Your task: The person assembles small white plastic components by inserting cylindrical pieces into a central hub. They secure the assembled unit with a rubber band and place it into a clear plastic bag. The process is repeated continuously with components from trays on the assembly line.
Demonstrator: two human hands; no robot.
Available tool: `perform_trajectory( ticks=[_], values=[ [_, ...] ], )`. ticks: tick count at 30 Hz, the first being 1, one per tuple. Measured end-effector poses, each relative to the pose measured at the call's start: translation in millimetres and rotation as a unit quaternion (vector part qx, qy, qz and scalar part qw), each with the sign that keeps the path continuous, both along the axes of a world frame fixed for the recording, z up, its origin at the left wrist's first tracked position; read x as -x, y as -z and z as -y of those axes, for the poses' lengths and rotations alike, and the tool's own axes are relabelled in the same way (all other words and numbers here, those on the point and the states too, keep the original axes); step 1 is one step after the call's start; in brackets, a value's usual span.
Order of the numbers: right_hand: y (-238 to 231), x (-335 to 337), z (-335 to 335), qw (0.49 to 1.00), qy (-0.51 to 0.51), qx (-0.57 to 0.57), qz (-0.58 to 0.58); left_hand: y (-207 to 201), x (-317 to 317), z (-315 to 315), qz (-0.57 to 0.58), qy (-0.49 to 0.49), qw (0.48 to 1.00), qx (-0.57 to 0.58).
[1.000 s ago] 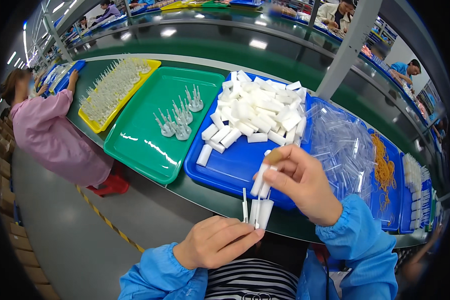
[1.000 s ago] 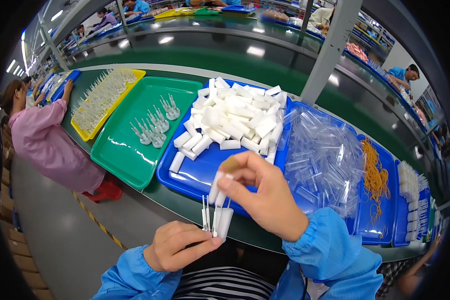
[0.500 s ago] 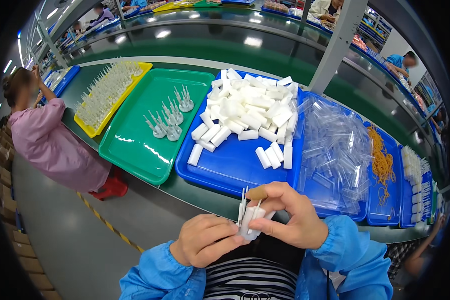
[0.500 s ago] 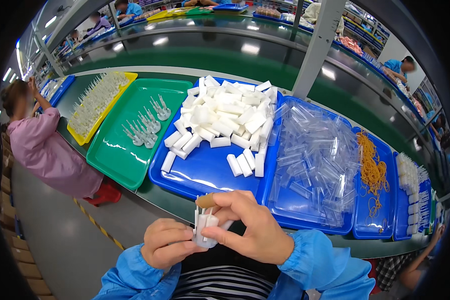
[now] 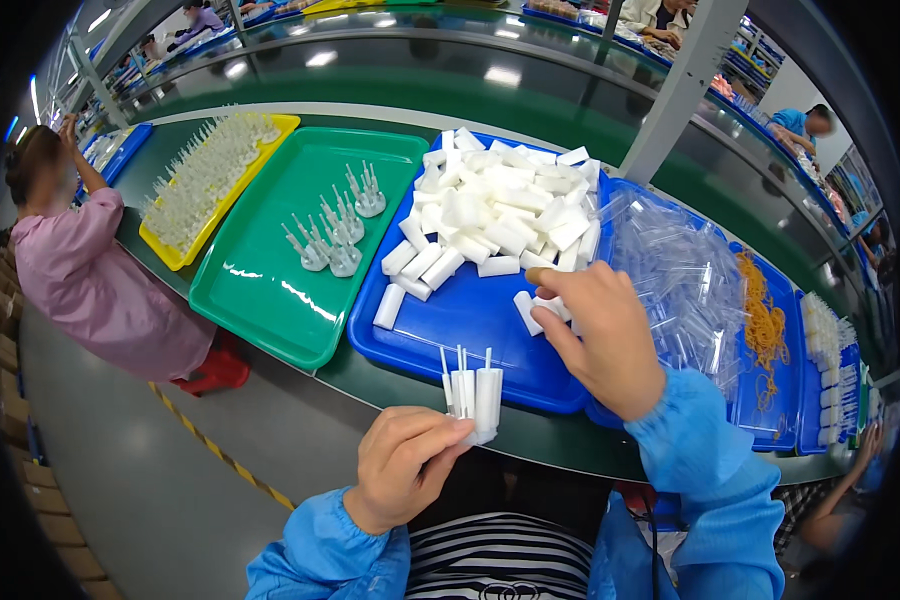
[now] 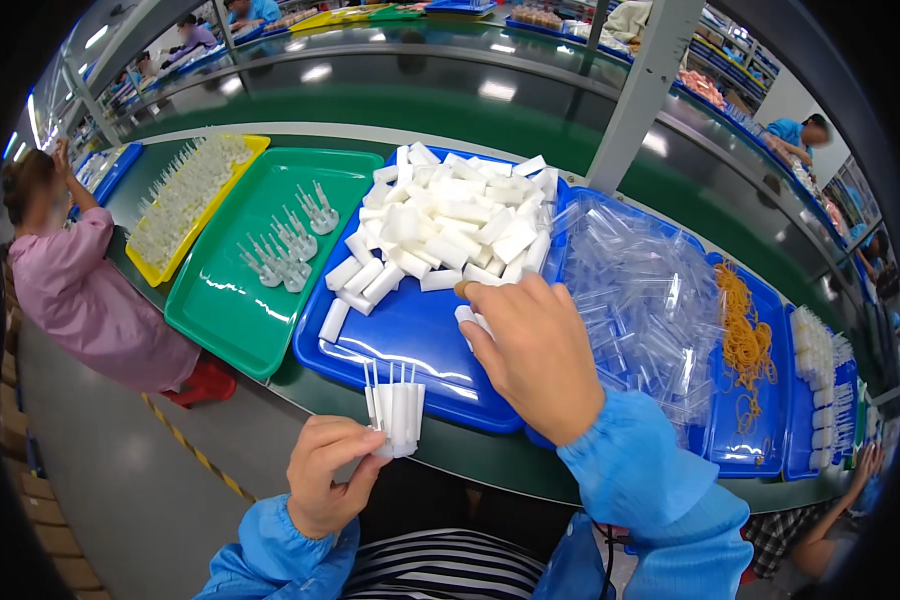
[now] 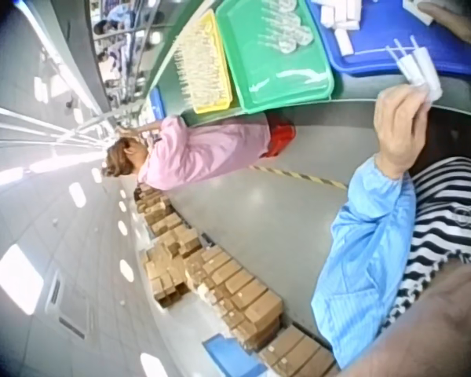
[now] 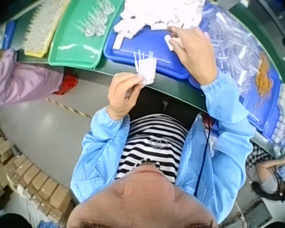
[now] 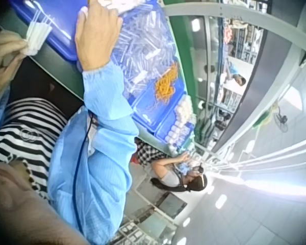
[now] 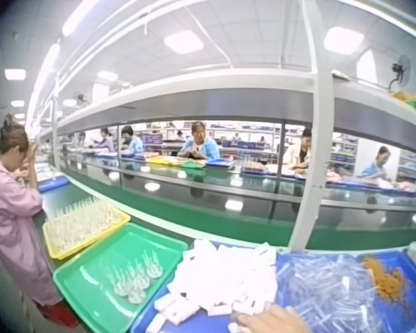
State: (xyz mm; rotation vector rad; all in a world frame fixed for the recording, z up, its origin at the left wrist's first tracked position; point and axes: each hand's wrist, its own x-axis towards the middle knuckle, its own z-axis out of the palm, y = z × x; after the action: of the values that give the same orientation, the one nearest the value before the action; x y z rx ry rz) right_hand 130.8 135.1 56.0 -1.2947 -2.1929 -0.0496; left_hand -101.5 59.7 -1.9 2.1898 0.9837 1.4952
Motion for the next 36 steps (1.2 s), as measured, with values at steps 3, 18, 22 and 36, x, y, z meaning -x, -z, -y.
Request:
perform_trajectory(
  ticks=[3,18,22,36],
  values=[
    [19.2,4.4,-9.6,0.989,-0.028,0.011,0.147,-0.2,0.4,-2.3,-0.04,-0.026,0.999,-0.02],
    [-37.3,17.5,11.3,0.75,-0.017,0.423,-0.508,-24.5,-0.2,7.4,-0.143,0.001,0.988,-0.059],
    [-17.6,13.7,19.8,0.777,-0.059,0.391,-0.489,-28.8,-5.0,10.7,-0.146,0.017,0.987,-0.066],
    [-20.3,12.7,29.7,0.956,-0.127,0.17,-0.204,-20.3,-6.2,12.8,-0.141,0.018,0.988,-0.059]
  ],
)
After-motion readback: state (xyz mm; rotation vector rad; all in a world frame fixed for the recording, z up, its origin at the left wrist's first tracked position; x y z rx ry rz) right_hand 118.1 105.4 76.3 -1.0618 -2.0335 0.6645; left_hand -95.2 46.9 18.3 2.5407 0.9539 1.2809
